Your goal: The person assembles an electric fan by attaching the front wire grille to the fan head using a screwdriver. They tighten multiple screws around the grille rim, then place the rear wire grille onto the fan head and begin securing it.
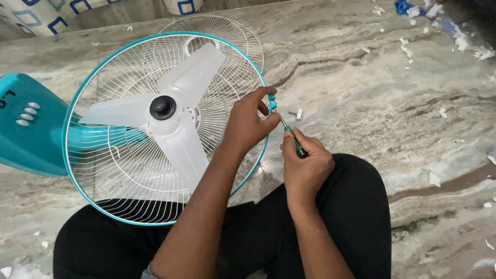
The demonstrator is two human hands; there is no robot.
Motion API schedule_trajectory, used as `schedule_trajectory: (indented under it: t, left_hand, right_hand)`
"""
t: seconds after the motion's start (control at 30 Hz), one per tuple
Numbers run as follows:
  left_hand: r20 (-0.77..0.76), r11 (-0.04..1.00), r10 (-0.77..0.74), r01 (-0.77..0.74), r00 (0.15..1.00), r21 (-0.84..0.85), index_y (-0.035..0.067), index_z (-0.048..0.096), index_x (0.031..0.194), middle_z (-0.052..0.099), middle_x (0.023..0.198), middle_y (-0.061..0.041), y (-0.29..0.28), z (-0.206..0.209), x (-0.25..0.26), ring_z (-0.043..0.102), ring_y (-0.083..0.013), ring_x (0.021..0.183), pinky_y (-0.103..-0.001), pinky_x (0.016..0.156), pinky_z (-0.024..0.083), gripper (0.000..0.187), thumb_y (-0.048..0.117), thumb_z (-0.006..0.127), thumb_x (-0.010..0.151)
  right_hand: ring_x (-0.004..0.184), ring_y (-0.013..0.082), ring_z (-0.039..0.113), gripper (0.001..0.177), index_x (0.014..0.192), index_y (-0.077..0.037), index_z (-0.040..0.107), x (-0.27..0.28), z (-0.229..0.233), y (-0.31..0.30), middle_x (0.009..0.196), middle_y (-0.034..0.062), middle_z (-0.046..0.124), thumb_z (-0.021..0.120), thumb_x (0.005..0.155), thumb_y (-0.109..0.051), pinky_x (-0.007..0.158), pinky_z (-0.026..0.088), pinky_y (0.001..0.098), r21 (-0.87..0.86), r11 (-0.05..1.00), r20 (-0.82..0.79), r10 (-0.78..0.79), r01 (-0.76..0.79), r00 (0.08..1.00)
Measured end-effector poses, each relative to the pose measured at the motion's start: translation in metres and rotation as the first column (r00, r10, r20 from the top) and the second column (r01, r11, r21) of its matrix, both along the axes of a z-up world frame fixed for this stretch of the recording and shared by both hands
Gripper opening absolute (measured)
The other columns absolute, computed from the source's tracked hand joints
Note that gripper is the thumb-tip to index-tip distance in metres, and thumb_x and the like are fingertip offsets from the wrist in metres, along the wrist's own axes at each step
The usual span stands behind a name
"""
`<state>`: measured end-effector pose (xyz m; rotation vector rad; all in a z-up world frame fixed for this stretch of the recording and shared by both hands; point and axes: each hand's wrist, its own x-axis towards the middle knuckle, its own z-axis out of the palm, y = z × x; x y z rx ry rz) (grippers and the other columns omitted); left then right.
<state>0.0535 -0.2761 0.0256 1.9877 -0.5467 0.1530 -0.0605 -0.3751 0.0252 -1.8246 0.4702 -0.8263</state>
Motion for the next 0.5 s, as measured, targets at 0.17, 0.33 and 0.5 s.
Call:
schedule_trajectory:
  t: [0.17, 0.33, 0.5]
  left_hand:
    - [-0.001, 1.0, 0.002, -0.002, 1.0, -0.008, 0.01, 0.068, 0.127, 0.074, 0.084, -0.012, 0.001, 0.002, -0.002, 0.072, -0.0231, 0.07, -0.036, 0.07, 0.056, 0.053, 0.018, 0.074, 0.076]
    - [-0.101, 0.999, 0.022, -0.019, 0.995, 0.039, 0.013, 0.067, 0.129, 0.075, 0.084, -0.011, 0.0, 0.007, -0.004, 0.071, -0.0238, 0.063, -0.036, 0.065, 0.055, 0.055, 0.019, 0.073, 0.075]
    - [-0.05, 1.0, 0.006, -0.005, 0.999, 0.022, 0.012, 0.068, 0.13, 0.076, 0.085, -0.012, 0.001, 0.008, -0.003, 0.073, -0.0222, 0.067, -0.035, 0.069, 0.056, 0.055, 0.019, 0.074, 0.076]
  right_hand:
    - [0.064, 0.0119, 0.07, 0.018, 0.106, 0.004, 0.078, 0.0, 0.003, 0.001, 0.077, 0.0108, 0.075, 0.077, 0.09, -0.005, 0.059, 0.053, 0.024, 0.003, 1.0, 0.011, 0.0, 0.0, 1.0]
    - [0.066, 0.0113, 0.076, 0.021, 0.107, 0.005, 0.076, 0.001, 0.009, 0.001, 0.082, 0.0087, 0.077, 0.073, 0.09, -0.007, 0.057, 0.062, 0.0235, 0.216, 0.976, -0.013, 0.047, -0.043, 0.999]
    - [0.062, 0.0128, 0.074, 0.023, 0.11, 0.005, 0.074, 0.001, 0.012, 0.001, 0.08, 0.0117, 0.076, 0.072, 0.091, -0.009, 0.054, 0.061, 0.0251, 0.285, 0.956, -0.035, 0.08, -0.067, 0.996]
